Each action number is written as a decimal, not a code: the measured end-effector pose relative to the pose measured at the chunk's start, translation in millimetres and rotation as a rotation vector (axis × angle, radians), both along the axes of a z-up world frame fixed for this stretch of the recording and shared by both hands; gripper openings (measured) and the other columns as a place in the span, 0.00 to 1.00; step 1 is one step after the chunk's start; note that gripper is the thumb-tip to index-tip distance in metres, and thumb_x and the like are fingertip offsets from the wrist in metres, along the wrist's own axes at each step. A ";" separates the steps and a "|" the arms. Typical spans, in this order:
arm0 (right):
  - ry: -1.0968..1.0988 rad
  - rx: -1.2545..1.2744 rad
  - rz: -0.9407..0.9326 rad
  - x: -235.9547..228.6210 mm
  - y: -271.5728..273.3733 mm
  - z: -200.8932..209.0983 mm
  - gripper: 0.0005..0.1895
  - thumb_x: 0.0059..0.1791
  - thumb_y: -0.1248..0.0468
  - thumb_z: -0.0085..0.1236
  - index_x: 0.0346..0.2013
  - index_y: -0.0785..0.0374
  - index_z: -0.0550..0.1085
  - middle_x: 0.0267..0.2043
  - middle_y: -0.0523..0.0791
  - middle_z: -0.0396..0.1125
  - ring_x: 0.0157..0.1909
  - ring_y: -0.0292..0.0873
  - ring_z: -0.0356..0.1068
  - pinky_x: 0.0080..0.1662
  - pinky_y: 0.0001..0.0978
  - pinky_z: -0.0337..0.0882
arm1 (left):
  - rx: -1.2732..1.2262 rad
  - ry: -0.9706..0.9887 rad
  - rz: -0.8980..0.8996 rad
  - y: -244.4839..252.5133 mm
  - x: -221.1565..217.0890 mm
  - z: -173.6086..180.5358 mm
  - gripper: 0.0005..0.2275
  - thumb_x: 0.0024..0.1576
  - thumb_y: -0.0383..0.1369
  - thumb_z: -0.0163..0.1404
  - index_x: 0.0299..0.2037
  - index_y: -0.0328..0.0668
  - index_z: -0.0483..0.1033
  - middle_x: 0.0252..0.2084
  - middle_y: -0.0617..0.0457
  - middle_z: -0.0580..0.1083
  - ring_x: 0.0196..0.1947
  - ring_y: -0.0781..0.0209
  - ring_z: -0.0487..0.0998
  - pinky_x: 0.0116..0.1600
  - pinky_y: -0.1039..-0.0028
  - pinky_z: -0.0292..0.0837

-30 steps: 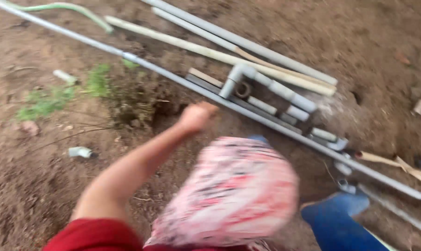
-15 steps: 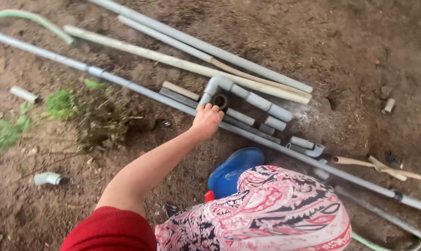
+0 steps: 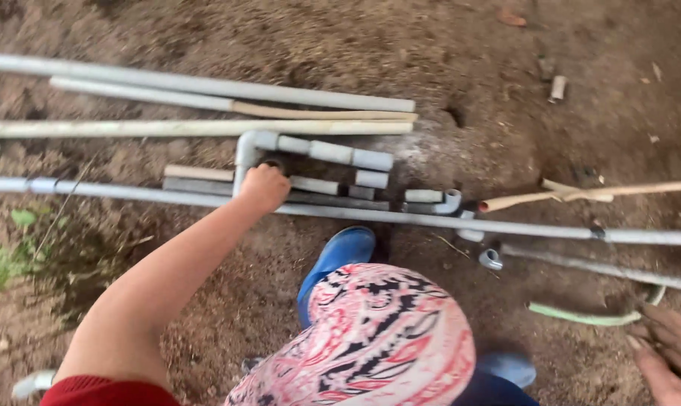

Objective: Sorting through materials, cutting a PVC pipe with a saw blade, and fitting an elbow joint onto a pipe.

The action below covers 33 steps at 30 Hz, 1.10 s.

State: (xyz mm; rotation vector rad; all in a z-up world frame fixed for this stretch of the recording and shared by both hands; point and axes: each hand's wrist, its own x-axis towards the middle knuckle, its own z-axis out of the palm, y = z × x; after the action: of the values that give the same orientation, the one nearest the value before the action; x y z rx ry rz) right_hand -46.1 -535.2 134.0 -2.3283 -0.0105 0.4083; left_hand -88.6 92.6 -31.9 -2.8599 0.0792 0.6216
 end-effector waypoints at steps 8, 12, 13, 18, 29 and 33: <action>0.014 -0.194 0.072 -5.1 28.2 36.7 0.31 0.39 0.82 0.50 0.57 0.69 0.65 0.37 0.57 0.72 0.25 0.51 0.71 0.25 0.36 0.69 | 0.015 0.506 0.057 -2.4 30.4 32.3 0.12 0.50 0.34 0.50 0.44 0.51 0.75 0.47 0.60 0.74 0.47 0.60 0.75 0.49 0.68 0.73; 0.059 -0.242 0.114 2.4 16.5 32.2 0.26 0.41 0.79 0.50 0.54 0.67 0.67 0.27 0.53 0.73 0.06 0.46 0.62 0.08 0.31 0.61 | 0.004 0.670 0.177 -16.5 42.7 59.1 0.26 0.47 0.41 0.57 0.56 0.48 0.67 0.55 0.56 0.71 0.57 0.57 0.69 0.67 0.61 0.56; 0.061 -0.242 0.115 2.2 7.6 22.5 0.26 0.41 0.79 0.50 0.54 0.67 0.67 0.27 0.53 0.73 0.06 0.46 0.62 0.08 0.31 0.61 | 0.004 0.672 0.178 -14.2 39.7 51.9 0.26 0.47 0.41 0.57 0.56 0.48 0.67 0.55 0.56 0.71 0.57 0.57 0.69 0.67 0.61 0.56; 0.064 0.011 -0.013 -1.9 -2.8 3.7 0.32 0.40 0.87 0.41 0.59 0.73 0.62 0.44 0.61 0.68 0.40 0.56 0.72 0.38 0.41 0.74 | 0.062 0.466 0.095 -6.1 30.6 40.9 0.18 0.53 0.35 0.49 0.54 0.44 0.66 0.44 0.44 0.70 0.33 0.58 0.76 0.47 0.68 0.73; 0.008 -0.077 0.105 11.5 -19.6 -18.4 0.32 0.40 0.81 0.47 0.61 0.76 0.62 0.28 0.61 0.69 0.04 0.51 0.60 0.06 0.32 0.57 | -0.043 0.389 0.164 -19.5 13.8 58.6 0.17 0.54 0.36 0.49 0.54 0.46 0.65 0.45 0.44 0.72 0.43 0.51 0.74 0.55 0.58 0.67; -0.067 0.028 0.144 8.9 -22.7 -24.6 0.28 0.41 0.76 0.49 0.58 0.73 0.65 0.19 0.54 0.67 0.04 0.45 0.58 0.07 0.27 0.54 | 0.059 0.474 0.067 -12.0 21.8 34.4 0.20 0.52 0.46 0.51 0.51 0.46 0.70 0.43 0.46 0.71 0.39 0.55 0.74 0.48 0.67 0.72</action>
State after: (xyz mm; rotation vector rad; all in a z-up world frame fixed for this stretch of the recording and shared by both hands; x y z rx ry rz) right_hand -37.2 -557.8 109.3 -2.3208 -0.2164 0.3984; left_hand -66.8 80.6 2.5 -2.6059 0.0373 1.2792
